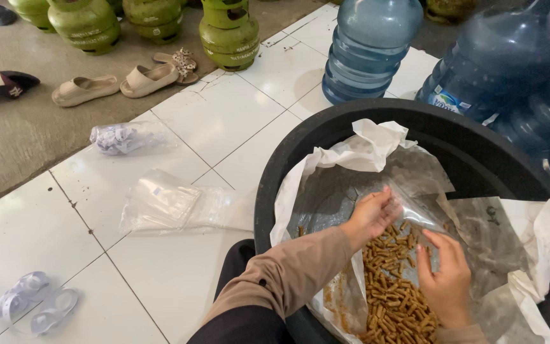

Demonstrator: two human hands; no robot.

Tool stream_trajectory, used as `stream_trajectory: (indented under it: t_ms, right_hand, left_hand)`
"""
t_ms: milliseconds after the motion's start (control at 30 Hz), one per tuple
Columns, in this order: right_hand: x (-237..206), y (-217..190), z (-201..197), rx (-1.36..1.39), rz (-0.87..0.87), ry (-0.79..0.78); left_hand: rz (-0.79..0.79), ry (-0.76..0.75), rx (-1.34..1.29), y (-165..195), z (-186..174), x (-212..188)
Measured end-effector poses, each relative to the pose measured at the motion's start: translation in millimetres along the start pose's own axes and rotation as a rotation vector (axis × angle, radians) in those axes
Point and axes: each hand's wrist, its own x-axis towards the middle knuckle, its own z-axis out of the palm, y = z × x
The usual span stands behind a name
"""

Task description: The person sits on the floor beside a large basin lined with paper, filled with brown cylindrical snack pieces. They pick up the pieces by hand and place them one at a time into a clear plastic bag, occasionally adjusting the bag and reaching for pieces scattered on a woven tray.

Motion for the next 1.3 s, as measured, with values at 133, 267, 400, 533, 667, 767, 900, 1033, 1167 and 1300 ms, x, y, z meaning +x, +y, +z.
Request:
stream_trajectory:
  t_ms: [133,267,400,533,667,767,900,1033,1167,1300]
  right_hand:
    - [0.9,-3.6,-0.2,-0.003,-0.002,0.001]
    - [1.1,-4.4,-2.0,0.002,0.002,0.007]
    - [1.2,-5.4,-0.9,0.000,0.031,0.009]
    - [0.5,-7.5,0.7,0.063,0.012,-0.009]
    - [-5.9,-10.8,7.1,0.404,0.169,-0.051]
    - [-7.8,-5.9,12.3,0.620,0.339,-0.057]
    - [-3.6,14.1,13.4,0.782,0.512,-0.092]
    - [1.2,33.8,18.3,1.202,0.764,-0.129]
    - [4.9,43.1,20.8,1.349,0.809,-0.046]
    - [3.4,44.9,17.0,1.240,0.724,-0.027]
  left_hand:
    - [-0.012,0.000,-0.024,-3.5,-5.9,5.5]
    - [0.169,-0.022,-0.134,16.3,-5.5,12.5]
    - [0.172,0.093,-0.196,30.4,-7.4,12.5]
    - [0.170,0.065,-0.034,10.4,0.2,3.4]
    - [0.362,-0.090,0.640,-22.1,15.1,-24.1]
    - [0.804,-0.144,1.382,-23.6,19.4,-49.0]
    - [0.935,-0.235,1.596,-14.4,27.8,-62.5]
    - [0.994,-0.344,1.673,-22.7,28.8,-73.9]
    - [1.012,-0.536,1.525,-49.5,31.8,-91.6]
    - [0.907,-0.537,1.558,-63.6,39.7,-106.3]
